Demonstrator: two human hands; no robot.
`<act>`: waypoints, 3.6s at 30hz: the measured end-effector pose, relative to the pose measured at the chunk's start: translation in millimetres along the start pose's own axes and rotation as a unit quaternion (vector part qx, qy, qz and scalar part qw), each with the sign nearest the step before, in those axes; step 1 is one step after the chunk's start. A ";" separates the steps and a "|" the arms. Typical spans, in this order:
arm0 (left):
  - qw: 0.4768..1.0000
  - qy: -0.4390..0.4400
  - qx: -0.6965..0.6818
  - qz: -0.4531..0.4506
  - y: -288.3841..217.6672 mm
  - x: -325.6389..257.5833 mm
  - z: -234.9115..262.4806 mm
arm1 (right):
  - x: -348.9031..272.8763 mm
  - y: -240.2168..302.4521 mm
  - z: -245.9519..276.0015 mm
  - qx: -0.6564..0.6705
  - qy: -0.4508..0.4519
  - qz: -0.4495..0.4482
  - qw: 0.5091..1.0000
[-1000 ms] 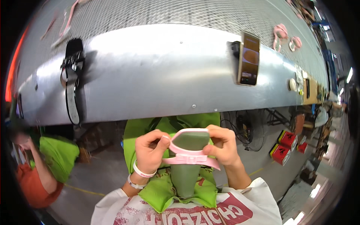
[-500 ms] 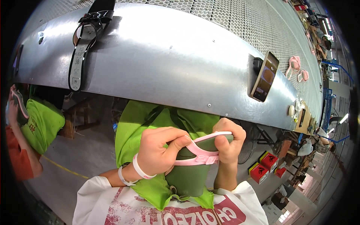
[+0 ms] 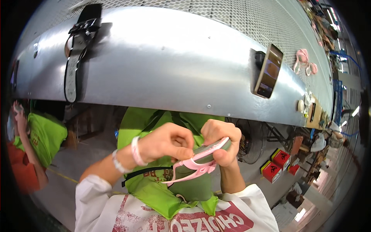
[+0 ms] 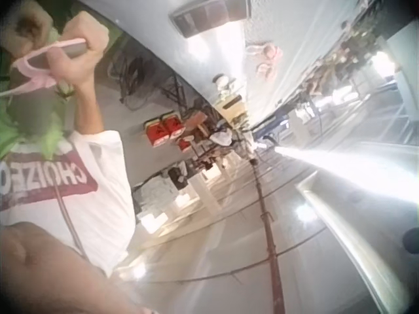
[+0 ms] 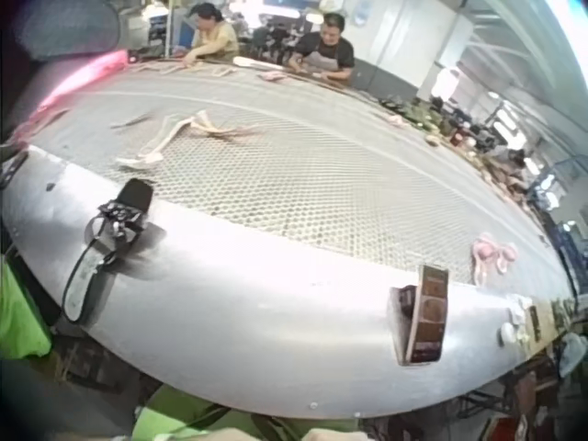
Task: The person assembles pink slippers by attaching straps to green foam soles. They repeatedly pick up a sole and a strap, align the strap over the sole, and press it into place. The process is repeated for multiple units, with finished slippers placed on a metal mesh table.
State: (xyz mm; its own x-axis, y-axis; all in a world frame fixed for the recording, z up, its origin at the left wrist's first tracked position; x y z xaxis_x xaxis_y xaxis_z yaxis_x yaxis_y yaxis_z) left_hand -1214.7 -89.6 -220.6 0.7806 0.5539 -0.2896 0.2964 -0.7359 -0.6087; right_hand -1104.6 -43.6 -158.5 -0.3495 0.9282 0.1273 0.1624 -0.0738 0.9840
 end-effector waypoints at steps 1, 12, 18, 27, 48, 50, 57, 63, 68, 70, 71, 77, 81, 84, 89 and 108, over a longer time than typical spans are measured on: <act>0.994 -0.073 0.045 -0.064 -12.9 -8.8 3.5 | -1.7 -6.7 2.1 0.006 -0.007 -0.022 1.000; 0.955 -0.156 0.144 -0.209 -11.6 -52.4 -17.1 | -15.9 -37.0 -4.9 0.110 0.121 -0.183 0.969; 0.956 -0.227 -0.105 -0.154 38.3 -76.2 -18.0 | -26.6 -41.5 9.5 0.142 0.060 -0.181 0.971; 0.914 -0.260 0.240 -0.199 32.8 -80.0 -18.3 | -40.2 -44.9 18.9 0.150 0.025 -0.129 0.980; 0.977 0.120 -0.169 0.056 106.8 6.9 -10.7 | -40.1 -54.9 20.4 0.351 0.009 -0.002 0.936; 0.974 0.116 -0.193 0.029 103.9 7.4 -13.9 | -39.3 -53.6 22.1 0.346 0.001 0.002 0.938; 0.969 -0.238 0.037 -0.055 37.6 -37.9 -13.8 | -20.5 -14.8 41.2 0.148 -0.022 -0.050 0.988; 0.955 -0.264 0.040 -0.128 -0.1 -39.6 -44.0 | 29.0 36.8 0.2 -0.186 -0.018 -0.135 0.973; 0.958 -0.248 0.071 -0.124 5.6 -49.8 -32.5 | 42.7 62.7 -55.5 -0.266 -0.030 0.026 0.963; 0.958 -0.253 0.031 -0.131 12.0 -56.4 -27.6 | 32.5 62.0 -50.2 -0.277 -0.034 0.017 0.960; 0.960 -0.248 0.013 -0.130 15.3 -55.9 -22.6 | 25.2 58.7 -42.0 -0.286 -0.043 0.011 0.957; 0.956 -0.261 -0.059 -0.117 41.9 -65.9 9.3 | -64.6 -19.8 -33.6 -0.010 0.090 -0.373 0.923; 0.954 -0.265 -0.091 -0.103 46.4 -56.8 13.3 | -69.3 -23.1 -23.3 0.089 0.004 -0.384 0.919; 0.954 -0.225 -0.168 -0.101 59.4 -53.3 15.7 | -67.1 -27.4 -14.2 0.024 -0.006 -0.341 0.940; 0.947 -0.156 -0.228 -0.166 67.0 -34.0 14.2 | -59.3 -38.6 -12.4 -0.044 0.010 -0.302 0.952; 0.991 -0.089 -0.070 -0.070 101.5 -29.8 31.2 | -69.1 -41.0 -3.1 -0.075 0.040 -0.200 0.976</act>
State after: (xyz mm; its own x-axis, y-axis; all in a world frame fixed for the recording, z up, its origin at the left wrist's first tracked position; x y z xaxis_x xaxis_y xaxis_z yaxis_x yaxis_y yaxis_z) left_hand -1225.1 -168.5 -296.8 0.6206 0.7050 -0.3433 0.4776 -0.6870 -0.5477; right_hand -1090.0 -105.8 -207.3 -0.4285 0.8632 -0.2671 -0.1369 0.2301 0.9635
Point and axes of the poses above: each hand's wrist, its own x-axis towards the middle knuckle, its own z-axis out of the back of the hand, y = z × x, the point moved 8 cm from there along x, towards the middle knuckle, and after that the axes turned 2 degrees about -z, right-handed, at the moved point
